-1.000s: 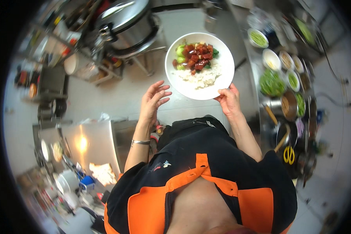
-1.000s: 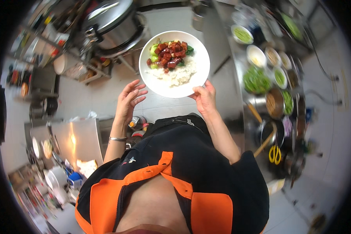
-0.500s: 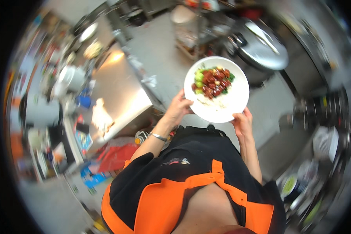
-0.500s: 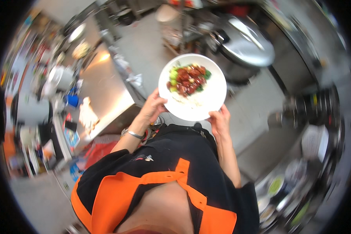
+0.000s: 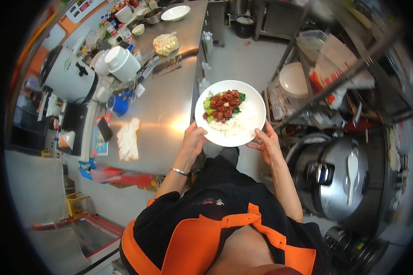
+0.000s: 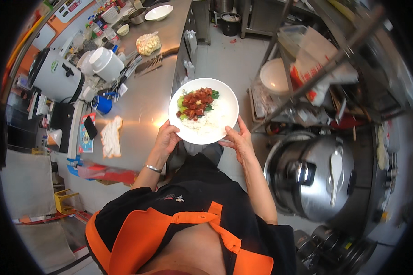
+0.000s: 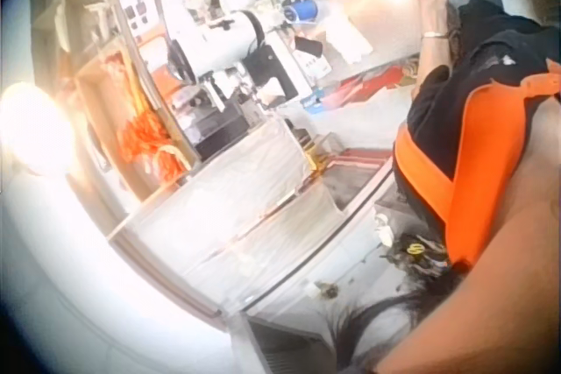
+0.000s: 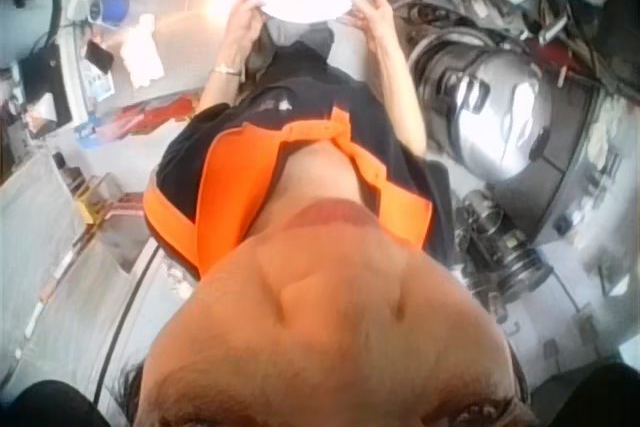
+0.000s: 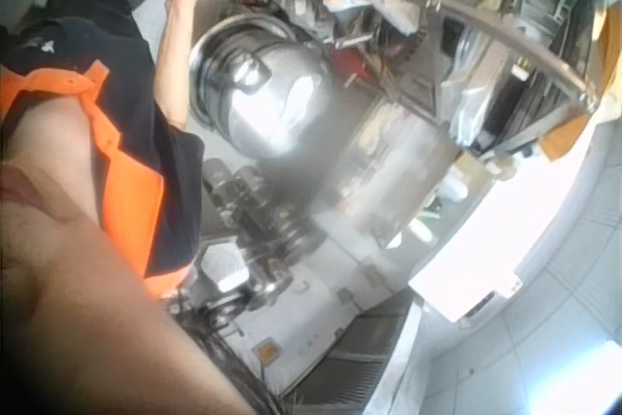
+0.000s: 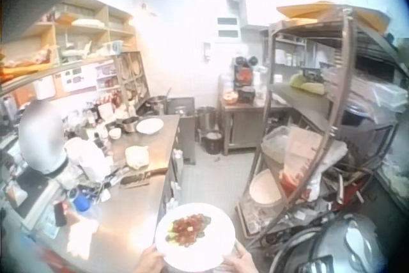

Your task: The person assembles a rice bowl in a commercial kitchen. They retrieve a plate, scoop rice from a cooker, add blanched greens, cut a sauce packet over the rice, and place a fried egg on top using a spatula.

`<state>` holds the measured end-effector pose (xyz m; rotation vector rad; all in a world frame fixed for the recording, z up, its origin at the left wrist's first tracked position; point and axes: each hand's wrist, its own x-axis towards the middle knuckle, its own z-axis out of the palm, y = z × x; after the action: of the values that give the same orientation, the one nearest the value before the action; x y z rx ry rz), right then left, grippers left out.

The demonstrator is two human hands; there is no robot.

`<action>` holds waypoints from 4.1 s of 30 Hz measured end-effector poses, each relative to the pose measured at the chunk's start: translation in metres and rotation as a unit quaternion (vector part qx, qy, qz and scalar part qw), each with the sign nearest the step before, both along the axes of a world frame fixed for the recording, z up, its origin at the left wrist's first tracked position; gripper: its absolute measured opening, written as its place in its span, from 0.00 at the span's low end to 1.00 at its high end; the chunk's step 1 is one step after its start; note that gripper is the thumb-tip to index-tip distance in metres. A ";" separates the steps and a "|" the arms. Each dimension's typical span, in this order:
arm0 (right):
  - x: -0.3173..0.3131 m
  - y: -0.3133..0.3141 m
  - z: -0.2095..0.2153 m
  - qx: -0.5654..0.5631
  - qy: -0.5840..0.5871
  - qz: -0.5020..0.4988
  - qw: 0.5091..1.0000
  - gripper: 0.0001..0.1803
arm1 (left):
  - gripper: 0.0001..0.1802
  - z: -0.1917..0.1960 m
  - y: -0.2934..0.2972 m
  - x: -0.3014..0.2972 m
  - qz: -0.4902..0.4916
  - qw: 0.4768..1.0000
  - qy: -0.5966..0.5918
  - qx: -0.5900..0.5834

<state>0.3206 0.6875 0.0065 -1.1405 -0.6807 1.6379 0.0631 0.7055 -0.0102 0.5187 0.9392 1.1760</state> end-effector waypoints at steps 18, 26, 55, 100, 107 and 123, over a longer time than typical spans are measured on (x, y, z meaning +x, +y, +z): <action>0.061 0.561 -0.036 -0.082 -0.010 -0.192 0.978 0.24 | 0.32 -0.010 0.565 -0.004 0.080 0.994 -0.036 -0.067; 0.055 0.812 -0.055 -0.175 -0.069 -0.178 0.966 0.22 | 0.32 -0.063 0.795 -0.010 0.170 0.975 -0.087 -0.111; -0.107 1.458 -0.160 0.010 -0.286 0.196 0.938 0.10 | 0.25 -0.110 1.106 -0.094 0.439 0.878 -0.065 -0.179; -0.186 1.575 -0.203 -0.119 -0.159 0.374 0.906 0.24 | 0.20 -0.163 1.127 -0.068 0.362 0.472 0.740 -0.314; -0.146 1.655 -0.308 0.197 -0.614 0.487 0.589 0.25 | 0.24 -0.166 1.133 -0.066 0.377 0.473 0.714 -0.354; -0.168 1.712 -0.371 0.146 -0.562 0.662 0.474 0.20 | 0.25 -0.182 1.122 -0.067 0.531 0.553 0.566 -0.304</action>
<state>0.1525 2.3991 -0.3647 -1.3563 -3.2322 1.3479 -0.0035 1.8273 -0.1924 -0.0282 2.9851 1.3198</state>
